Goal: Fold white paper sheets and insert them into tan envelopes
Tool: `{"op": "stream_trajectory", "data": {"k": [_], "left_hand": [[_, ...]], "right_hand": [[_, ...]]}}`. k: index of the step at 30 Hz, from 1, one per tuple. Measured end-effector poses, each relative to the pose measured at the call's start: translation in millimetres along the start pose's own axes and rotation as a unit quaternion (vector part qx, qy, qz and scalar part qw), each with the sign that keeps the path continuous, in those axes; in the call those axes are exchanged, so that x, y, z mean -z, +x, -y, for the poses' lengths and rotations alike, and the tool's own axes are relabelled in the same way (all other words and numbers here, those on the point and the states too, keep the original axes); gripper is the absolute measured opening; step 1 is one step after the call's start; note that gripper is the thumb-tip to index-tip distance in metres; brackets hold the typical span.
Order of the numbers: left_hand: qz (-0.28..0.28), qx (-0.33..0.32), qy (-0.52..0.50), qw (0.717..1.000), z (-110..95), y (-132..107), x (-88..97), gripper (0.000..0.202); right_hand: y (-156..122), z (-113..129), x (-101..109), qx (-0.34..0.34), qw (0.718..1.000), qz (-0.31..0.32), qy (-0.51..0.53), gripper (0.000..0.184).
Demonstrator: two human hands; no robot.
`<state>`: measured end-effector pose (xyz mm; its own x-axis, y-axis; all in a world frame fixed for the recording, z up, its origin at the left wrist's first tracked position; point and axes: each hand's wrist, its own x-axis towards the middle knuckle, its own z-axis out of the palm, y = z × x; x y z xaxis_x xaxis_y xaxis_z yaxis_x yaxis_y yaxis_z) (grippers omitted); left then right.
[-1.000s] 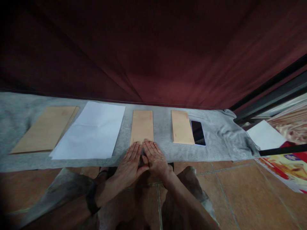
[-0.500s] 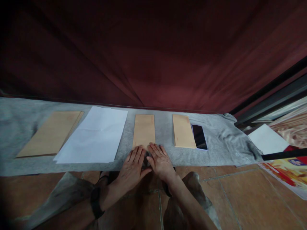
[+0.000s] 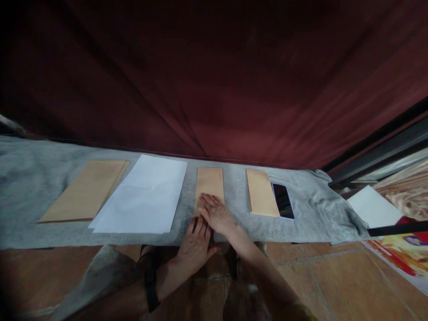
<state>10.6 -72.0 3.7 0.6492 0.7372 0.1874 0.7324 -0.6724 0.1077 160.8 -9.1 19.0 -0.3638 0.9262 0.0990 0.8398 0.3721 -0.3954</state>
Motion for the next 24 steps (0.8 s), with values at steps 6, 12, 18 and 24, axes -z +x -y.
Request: {"op": "stream_trajectory", "data": {"k": [6,12,18,24], "left_hand": [[-0.013,-0.016,0.018,1.0,3.7,0.5,-10.4,0.081],[0.0,-0.019,-0.019,1.0,5.2,2.9,-17.4,0.088],[0.013,-0.032,-0.028,0.999,7.5,4.7,-13.2,0.085],[0.013,-0.028,-0.004,1.0,7.1,6.9,-7.5,0.077]], "right_hand": [[57.7,-16.8,-2.9,0.002,0.998,-0.014,-0.062,0.052],[94.1,-29.1,-5.4,-0.01,0.994,-0.034,-0.099,0.051],[87.9,-25.2,-6.4,-0.014,0.994,-0.048,-0.1,0.049],[72.6,-17.9,-5.6,-0.011,0.996,-0.033,-0.087,0.049]]}}
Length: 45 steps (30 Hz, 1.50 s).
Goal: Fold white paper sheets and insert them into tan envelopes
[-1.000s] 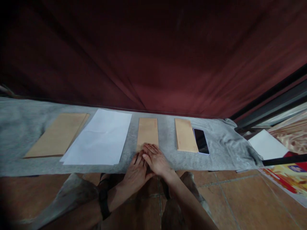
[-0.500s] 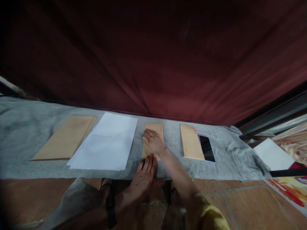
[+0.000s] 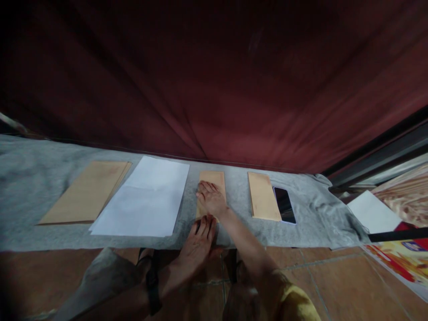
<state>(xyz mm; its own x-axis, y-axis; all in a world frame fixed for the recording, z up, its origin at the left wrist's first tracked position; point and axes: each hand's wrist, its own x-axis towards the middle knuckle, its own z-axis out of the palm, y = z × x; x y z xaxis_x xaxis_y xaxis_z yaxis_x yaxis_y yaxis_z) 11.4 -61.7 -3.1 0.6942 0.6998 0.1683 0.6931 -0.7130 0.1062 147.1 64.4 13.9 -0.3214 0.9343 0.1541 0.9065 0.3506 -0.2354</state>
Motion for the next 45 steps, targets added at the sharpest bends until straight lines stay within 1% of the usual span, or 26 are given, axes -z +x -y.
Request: {"op": "stream_trajectory", "data": {"k": [5,8,13,20,23,25,28,32,35,37,40,42,45], "left_hand": [[0.0,0.0,0.007,1.0,0.1,0.0,3.5,0.084],[-0.001,-0.007,0.008,1.0,1.0,-0.7,2.9,0.083],[-0.002,-0.008,-0.002,1.0,2.5,-0.7,2.4,0.08],[0.018,-0.007,0.004,1.0,2.4,0.4,5.0,0.08],[0.018,-0.005,0.01,1.0,2.4,-0.1,5.0,0.079],[0.018,-0.003,0.018,1.0,2.4,-0.3,4.9,0.076],[0.016,0.005,0.025,1.0,1.9,-1.4,5.7,0.069],[0.015,0.011,0.007,1.0,0.5,-5.2,8.1,0.067],[0.019,0.012,-0.006,1.0,-1.0,-8.0,8.3,0.068],[0.012,0.016,-0.011,1.0,-2.4,-9.2,7.3,0.07],[-0.011,0.027,-0.01,1.0,-4.6,-11.0,4.2,0.078],[-0.029,0.037,-0.004,0.999,-5.2,-13.0,1.8,0.081],[-0.05,0.042,0.007,0.998,-3.5,-17.2,-0.9,0.08]], "right_hand": [[17.2,2.7,0.2,-0.038,0.999,-0.028,-0.011,0.047],[22.9,5.2,-0.3,-0.056,0.998,-0.017,-0.016,0.048],[18.2,8.9,-0.2,-0.058,0.998,-0.001,-0.011,0.048],[21.5,17.7,-2.0,-0.104,0.994,-0.008,-0.015,0.049],[17.9,17.8,-2.9,-0.096,0.995,-0.005,-0.013,0.048],[9.6,16.5,-3.7,-0.076,0.997,-0.006,-0.007,0.048],[-13.3,15.4,-4.3,-0.045,0.999,-0.002,0.008,0.049],[-57.7,18.5,0.8,0.0,0.999,0.033,0.042,0.051],[-90.6,23.3,8.1,0.032,0.996,0.04,0.077,0.05],[-109.0,27.0,11.0,0.021,0.995,0.035,0.092,0.051],[-131.1,31.3,9.6,-0.002,0.996,0.02,0.084,0.058],[-142.2,31.7,6.3,-0.007,0.998,0.006,0.064,0.062],[-152.9,28.3,2.6,-0.016,0.999,-0.014,0.031,0.064]]}}
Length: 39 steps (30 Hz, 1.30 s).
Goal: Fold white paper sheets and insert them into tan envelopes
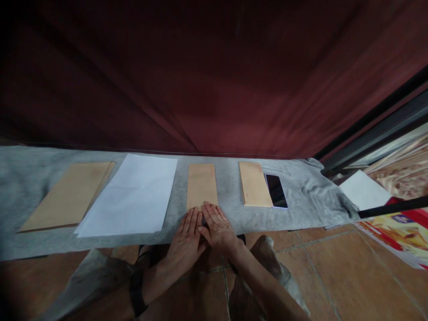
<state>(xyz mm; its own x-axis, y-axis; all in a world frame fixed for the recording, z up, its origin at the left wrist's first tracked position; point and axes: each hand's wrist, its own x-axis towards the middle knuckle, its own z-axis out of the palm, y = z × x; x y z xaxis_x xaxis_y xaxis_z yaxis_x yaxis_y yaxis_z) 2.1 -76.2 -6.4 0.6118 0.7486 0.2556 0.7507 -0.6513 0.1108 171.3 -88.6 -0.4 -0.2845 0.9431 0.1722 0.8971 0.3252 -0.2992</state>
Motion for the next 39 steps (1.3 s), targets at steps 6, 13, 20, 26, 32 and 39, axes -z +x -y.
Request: {"op": "stream_trajectory", "data": {"k": [6,13,20,26,32,39], "left_hand": [[0.005,0.002,0.016,1.0,6.7,-3.4,0.4,0.082],[-0.001,0.019,0.031,0.999,10.1,-4.3,1.8,0.086],[0.015,0.027,0.028,0.999,4.8,-0.6,6.5,0.078],[0.027,0.036,0.047,0.998,4.7,-3.6,9.0,0.071],[0.036,0.038,0.063,0.997,6.9,-2.9,12.9,0.069],[0.021,-0.019,0.026,0.999,4.5,-3.0,6.1,0.073]], "right_hand": [[-9.6,-9.4,3.6,-0.019,0.999,-0.016,-0.038,0.067],[-18.2,-16.7,13.1,-0.036,0.998,-0.011,-0.046,0.069],[-4.6,8.0,10.2,0.027,0.999,-0.025,-0.001,0.067],[-8.2,9.6,-0.5,0.035,0.999,-0.03,-0.009,0.069],[-12.4,4.4,2.4,0.031,0.998,-0.042,-0.017,0.07],[-12.3,-1.2,8.1,0.046,0.998,-0.041,-0.009,0.065]]}}
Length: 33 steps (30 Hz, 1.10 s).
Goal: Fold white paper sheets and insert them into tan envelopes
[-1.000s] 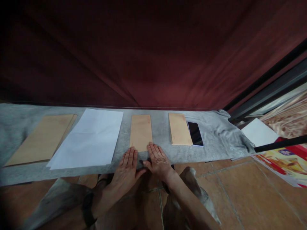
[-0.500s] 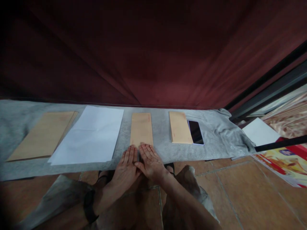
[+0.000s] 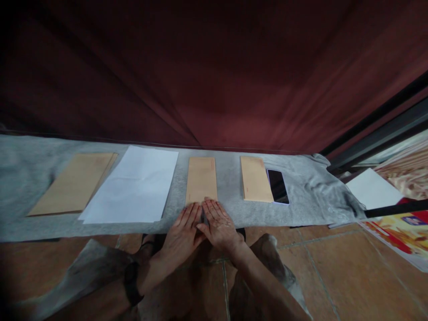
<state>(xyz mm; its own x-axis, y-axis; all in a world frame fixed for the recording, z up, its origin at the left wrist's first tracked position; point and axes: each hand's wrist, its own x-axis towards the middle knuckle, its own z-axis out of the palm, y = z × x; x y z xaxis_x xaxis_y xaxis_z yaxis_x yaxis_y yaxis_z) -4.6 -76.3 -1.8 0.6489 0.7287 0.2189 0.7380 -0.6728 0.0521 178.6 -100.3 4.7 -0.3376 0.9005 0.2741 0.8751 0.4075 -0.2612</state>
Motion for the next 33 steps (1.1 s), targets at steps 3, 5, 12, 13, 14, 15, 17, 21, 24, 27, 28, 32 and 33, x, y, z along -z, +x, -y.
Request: {"op": "stream_trajectory", "data": {"k": [3,5,12,13,14,15,17,21,24,27,28,32,33], "left_hand": [[0.006,0.003,0.0,1.0,-2.7,2.0,-3.9,0.075],[0.014,0.011,0.012,1.0,-4.3,4.4,-5.2,0.078],[0.044,0.019,0.052,0.997,-9.8,9.9,-4.7,0.084],[0.046,0.018,0.058,0.997,-10.3,10.0,-4.0,0.085],[0.046,0.018,0.063,0.997,-10.8,10.1,-3.0,0.085],[0.047,0.018,0.068,0.996,-11.1,10.2,-1.7,0.086],[0.047,0.02,0.075,0.996,-11.7,10.2,1.6,0.086],[0.048,0.026,0.079,0.995,-13.2,9.9,7.4,0.087],[0.04,0.039,0.068,0.996,-14.8,8.9,9.2,0.089],[0.033,0.059,0.064,0.996,-15.7,7.8,9.9,0.09],[0.032,0.064,0.065,0.995,-15.7,7.6,10.1,0.089],[0.025,0.078,0.052,0.995,-14.4,7.3,11.8,0.085],[0.022,0.078,0.05,0.995,-14.1,7.5,12.3,0.084]], "right_hand": [[3.4,-1.4,3.9,-0.002,1.0,0.02,0.006,0.063],[5.5,-1.3,5.0,-0.007,0.999,0.033,0.004,0.062],[7.1,-3.5,5.9,-0.006,0.999,0.042,-0.013,0.059],[7.0,-4.6,6.8,-0.006,0.999,0.042,-0.012,0.058],[6.9,-5.8,7.8,-0.007,0.999,0.042,-0.01,0.056],[6.8,-7.0,9.0,-0.008,0.999,0.041,-0.008,0.054],[7.0,-9.5,11.5,-0.011,0.999,0.041,-0.002,0.051],[8.6,-14.6,17.7,-0.012,0.999,0.038,0.019,0.046],[10.4,-18.4,23.3,-0.012,0.999,0.033,0.029,0.041],[11.0,-22.0,27.8,-0.019,0.999,0.033,0.027,0.039],[10.8,-23.2,28.7,-0.021,0.999,0.034,0.025,0.038],[8.1,-28.1,30.2,-0.025,0.999,0.033,0.015,0.037],[7.5,-29.2,30.4,-0.026,0.999,0.029,0.014,0.036]]}}
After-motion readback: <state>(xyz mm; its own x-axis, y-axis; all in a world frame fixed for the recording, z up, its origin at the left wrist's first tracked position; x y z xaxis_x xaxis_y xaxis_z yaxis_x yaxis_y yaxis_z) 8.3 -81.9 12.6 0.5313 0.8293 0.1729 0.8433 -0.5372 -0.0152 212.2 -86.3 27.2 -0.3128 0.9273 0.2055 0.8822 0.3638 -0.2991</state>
